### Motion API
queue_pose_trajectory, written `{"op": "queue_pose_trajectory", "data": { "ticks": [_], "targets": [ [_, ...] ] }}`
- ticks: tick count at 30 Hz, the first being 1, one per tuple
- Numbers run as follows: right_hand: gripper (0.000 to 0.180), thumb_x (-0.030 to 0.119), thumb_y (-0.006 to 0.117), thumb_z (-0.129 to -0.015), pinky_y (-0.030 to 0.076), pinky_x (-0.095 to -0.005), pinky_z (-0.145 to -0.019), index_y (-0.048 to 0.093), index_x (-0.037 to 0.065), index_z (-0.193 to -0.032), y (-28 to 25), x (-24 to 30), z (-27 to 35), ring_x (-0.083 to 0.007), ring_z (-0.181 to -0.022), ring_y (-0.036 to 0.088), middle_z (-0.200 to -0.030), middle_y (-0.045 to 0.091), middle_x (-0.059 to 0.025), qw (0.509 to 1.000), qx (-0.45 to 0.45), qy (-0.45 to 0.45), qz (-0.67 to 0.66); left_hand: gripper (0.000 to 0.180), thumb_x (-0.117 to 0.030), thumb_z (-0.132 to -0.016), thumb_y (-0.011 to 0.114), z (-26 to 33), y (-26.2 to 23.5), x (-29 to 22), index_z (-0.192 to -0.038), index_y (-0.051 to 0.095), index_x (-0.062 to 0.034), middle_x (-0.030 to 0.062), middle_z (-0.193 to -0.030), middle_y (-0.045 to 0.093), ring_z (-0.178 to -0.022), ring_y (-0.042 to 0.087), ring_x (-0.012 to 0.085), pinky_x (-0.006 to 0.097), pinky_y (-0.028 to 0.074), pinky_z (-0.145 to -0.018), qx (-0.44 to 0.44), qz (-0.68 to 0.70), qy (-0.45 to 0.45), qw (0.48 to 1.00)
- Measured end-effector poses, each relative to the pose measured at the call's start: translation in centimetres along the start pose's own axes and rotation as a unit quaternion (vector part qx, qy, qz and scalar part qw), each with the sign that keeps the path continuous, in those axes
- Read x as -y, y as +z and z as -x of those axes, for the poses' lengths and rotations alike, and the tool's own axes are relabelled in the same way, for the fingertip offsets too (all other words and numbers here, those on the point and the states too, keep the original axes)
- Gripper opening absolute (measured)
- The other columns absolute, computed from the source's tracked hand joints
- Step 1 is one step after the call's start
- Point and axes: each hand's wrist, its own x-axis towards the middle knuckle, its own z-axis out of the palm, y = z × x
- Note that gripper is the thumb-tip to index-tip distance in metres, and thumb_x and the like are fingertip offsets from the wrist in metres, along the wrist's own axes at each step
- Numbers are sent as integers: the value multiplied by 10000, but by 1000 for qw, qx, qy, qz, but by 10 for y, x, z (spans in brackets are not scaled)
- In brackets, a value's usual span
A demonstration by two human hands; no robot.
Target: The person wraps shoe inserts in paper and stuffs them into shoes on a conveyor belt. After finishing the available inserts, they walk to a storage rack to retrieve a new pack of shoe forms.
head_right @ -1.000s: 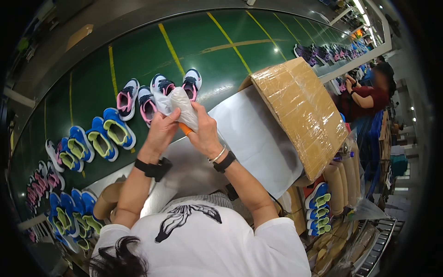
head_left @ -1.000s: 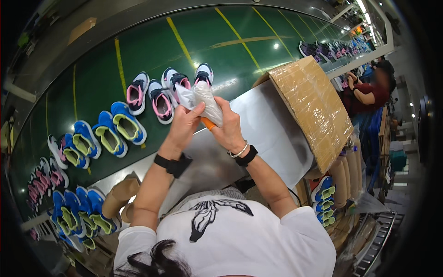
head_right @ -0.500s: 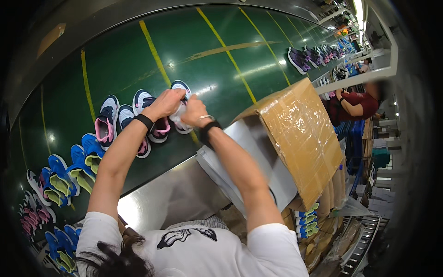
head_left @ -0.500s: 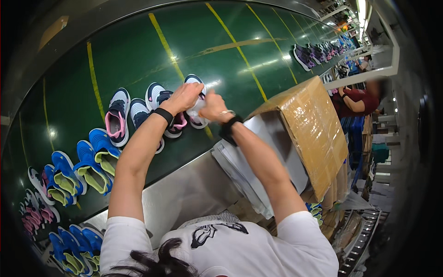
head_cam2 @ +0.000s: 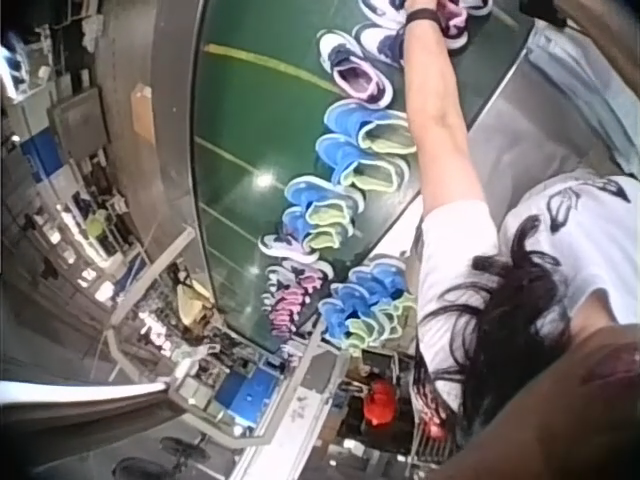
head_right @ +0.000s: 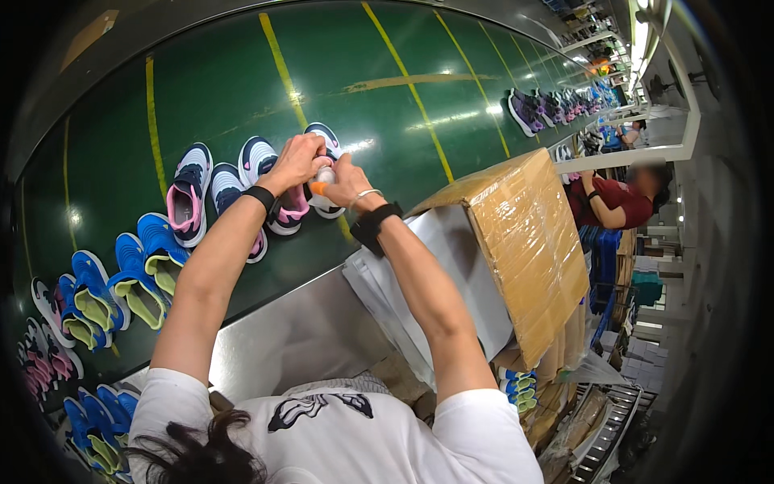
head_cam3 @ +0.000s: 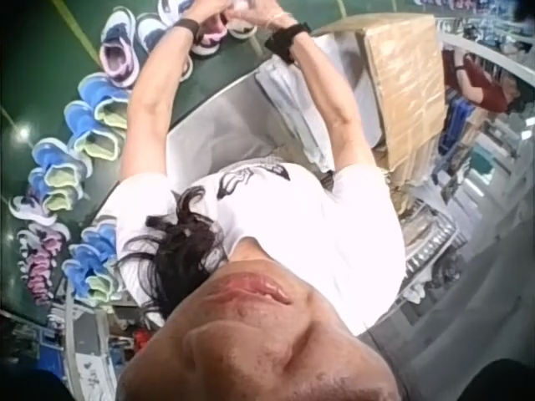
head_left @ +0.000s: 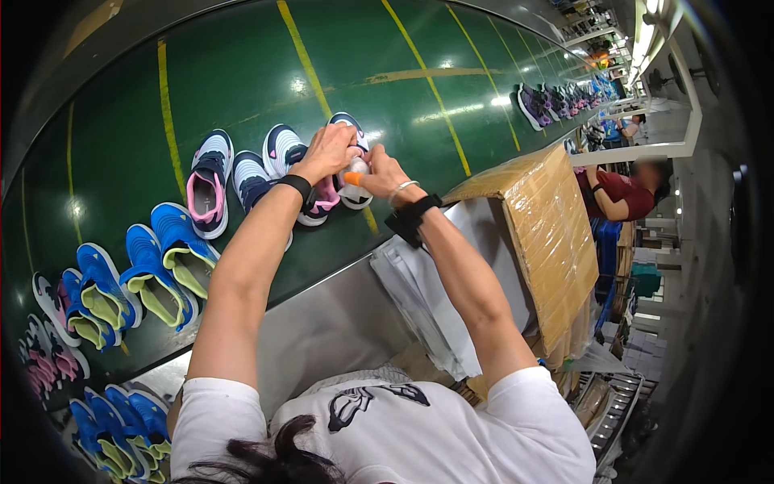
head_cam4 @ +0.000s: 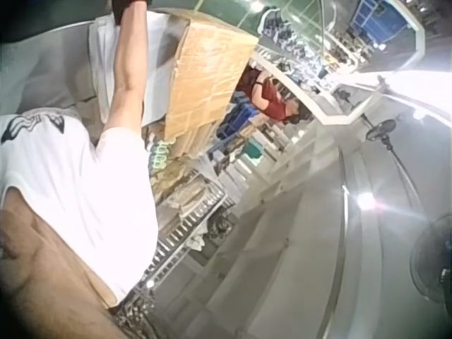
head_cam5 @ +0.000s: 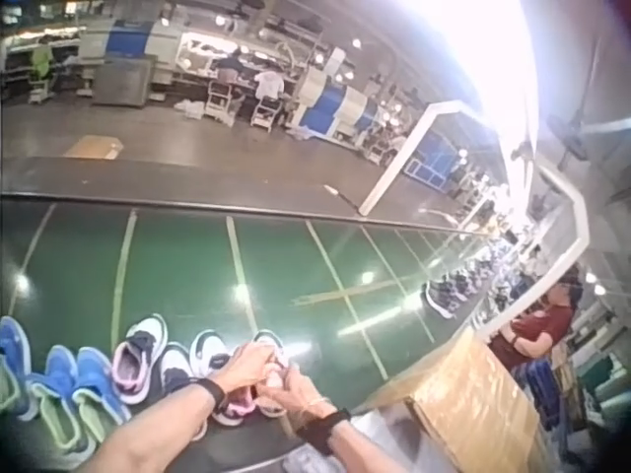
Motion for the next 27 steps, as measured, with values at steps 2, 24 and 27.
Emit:
{"op": "queue_pose_trajectory", "data": {
  "ticks": [2,24,27],
  "targets": [
    [540,279,764,-673,497,-434,-771,484,-50,-996,2,-6,-2,-442,-887,610,-879,631,-279,1000,-10,-3,-14,167,-160,-734,656,0,1,0,-798,588,-21,156,-835,606,-822,596,368,437,474,-714,-7,7,-10,1000],
    [179,243,718,-660,531,-414,-712,682,98,-758,16,-62,-75,-319,-771,654,-805,668,-147,928,-57,-57,363,251,-221,-728,686,17,36,-17,-913,596,-76,76,-915,576,-942,556,266,385,487,-777,-136,-80,32,987],
    [130,263,662,-731,530,-425,-669,681,135,-728,12,-96,-94,-328,-732,658,-755,672,-125,915,-46,-123,381,260,-182,-715,677,17,34,-45,-922,600,-44,92,-961,553,-951,523,276,381,478,-810,-109,-81,1,991]
  ]
}}
